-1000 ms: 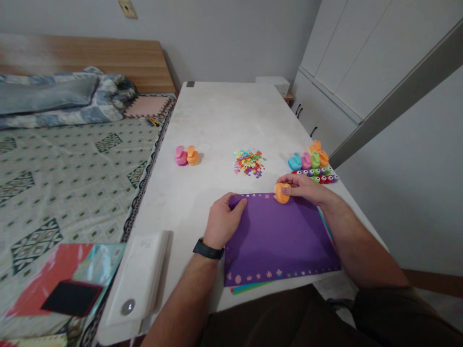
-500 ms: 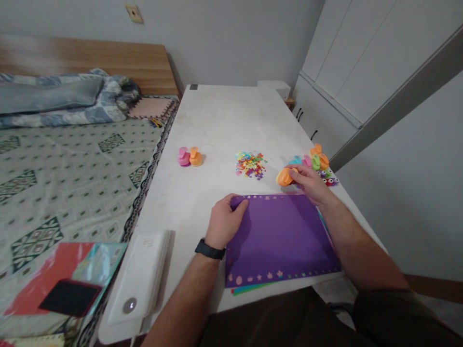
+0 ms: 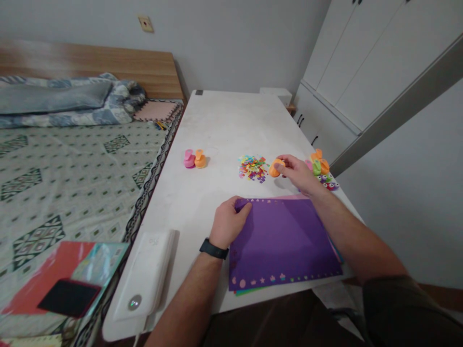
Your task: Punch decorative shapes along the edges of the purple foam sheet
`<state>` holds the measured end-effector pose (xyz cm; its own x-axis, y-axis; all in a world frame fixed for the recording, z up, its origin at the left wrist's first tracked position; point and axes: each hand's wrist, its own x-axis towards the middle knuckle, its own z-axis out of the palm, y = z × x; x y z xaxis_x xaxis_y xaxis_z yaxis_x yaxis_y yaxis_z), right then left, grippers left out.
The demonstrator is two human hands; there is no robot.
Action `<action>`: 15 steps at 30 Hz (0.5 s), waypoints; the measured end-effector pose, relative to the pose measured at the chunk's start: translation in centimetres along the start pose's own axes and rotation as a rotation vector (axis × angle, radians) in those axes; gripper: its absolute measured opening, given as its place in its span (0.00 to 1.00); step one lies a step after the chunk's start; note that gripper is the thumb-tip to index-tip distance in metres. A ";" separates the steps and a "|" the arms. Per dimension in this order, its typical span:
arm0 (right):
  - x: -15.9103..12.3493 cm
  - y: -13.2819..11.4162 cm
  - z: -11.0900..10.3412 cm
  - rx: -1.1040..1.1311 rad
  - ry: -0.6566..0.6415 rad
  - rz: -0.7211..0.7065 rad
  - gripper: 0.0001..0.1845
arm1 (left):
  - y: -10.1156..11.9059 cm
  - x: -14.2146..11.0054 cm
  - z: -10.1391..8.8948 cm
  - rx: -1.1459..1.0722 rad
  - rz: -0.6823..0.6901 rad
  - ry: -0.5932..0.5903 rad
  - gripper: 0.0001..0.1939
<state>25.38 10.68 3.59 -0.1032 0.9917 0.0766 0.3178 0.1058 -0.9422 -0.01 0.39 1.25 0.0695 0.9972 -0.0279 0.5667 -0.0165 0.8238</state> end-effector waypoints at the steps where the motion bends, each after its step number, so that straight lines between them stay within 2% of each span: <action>1: 0.1 0.4 0.3 -0.018 0.002 -0.002 0.29 | 0.0 0.0 0.0 0.006 -0.001 -0.001 0.12; 7: 0.6 2.9 1.6 -0.090 -0.026 0.004 0.28 | 0.2 0.0 0.0 0.015 0.004 0.020 0.12; 15: 1.5 4.4 1.7 -0.180 0.105 0.000 0.26 | 0.2 -0.2 0.2 0.021 0.006 0.027 0.11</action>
<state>24.99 12.47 -1.03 -0.0073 0.9929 0.1187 0.4819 0.1076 -0.8696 0.19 0.14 1.30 0.0510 0.9987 -0.0069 0.5835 -0.0242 0.8117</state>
